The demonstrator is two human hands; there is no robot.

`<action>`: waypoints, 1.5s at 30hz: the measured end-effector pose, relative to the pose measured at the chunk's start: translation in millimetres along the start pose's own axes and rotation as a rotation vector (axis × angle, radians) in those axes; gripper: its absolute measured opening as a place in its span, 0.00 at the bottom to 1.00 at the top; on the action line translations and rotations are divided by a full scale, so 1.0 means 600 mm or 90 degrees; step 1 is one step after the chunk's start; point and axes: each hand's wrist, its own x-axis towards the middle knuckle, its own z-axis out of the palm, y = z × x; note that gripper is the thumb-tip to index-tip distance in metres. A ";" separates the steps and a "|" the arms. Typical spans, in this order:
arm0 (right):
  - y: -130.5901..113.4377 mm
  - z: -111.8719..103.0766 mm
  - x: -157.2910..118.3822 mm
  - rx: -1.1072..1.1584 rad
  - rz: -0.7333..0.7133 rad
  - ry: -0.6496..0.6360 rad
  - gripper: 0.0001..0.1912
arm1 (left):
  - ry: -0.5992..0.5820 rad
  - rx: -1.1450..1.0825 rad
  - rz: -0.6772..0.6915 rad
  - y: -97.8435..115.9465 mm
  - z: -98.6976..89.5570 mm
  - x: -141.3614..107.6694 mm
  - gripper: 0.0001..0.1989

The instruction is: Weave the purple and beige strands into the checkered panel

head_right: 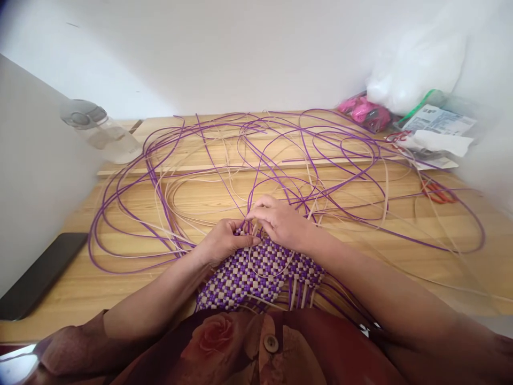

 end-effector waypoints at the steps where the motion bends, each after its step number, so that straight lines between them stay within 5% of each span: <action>1: 0.007 0.006 0.002 -0.004 -0.008 0.003 0.13 | -0.002 0.000 -0.001 0.000 -0.001 0.001 0.16; 8: 0.021 0.011 -0.036 -0.092 0.076 -0.075 0.12 | -0.013 0.009 0.006 -0.003 -0.005 0.004 0.16; 11: -0.010 -0.011 -0.049 -0.150 0.111 -0.125 0.13 | 0.004 0.053 -0.007 0.000 -0.005 0.004 0.17; 16: -0.068 -0.038 -0.017 -0.070 0.009 -0.232 0.08 | 0.028 0.139 0.051 0.006 0.000 0.001 0.12; 21: -0.021 -0.001 0.022 -0.078 0.027 -0.087 0.08 | 0.011 0.088 0.072 0.001 0.002 0.001 0.13; 25: 0.011 0.004 0.005 -0.200 0.063 -0.126 0.11 | -0.003 0.017 0.041 -0.004 0.001 0.004 0.14; 31: -0.047 -0.022 -0.024 -0.382 0.066 -0.139 0.06 | 0.041 -0.004 0.044 -0.006 0.008 0.005 0.15; 37: -0.088 -0.011 -0.032 -0.200 0.268 -0.224 0.12 | 0.049 -0.047 0.060 -0.007 0.015 0.006 0.11; 45: -0.066 0.036 -0.050 0.077 0.435 -0.039 0.14 | 0.028 -0.083 -0.036 -0.001 0.016 0.014 0.07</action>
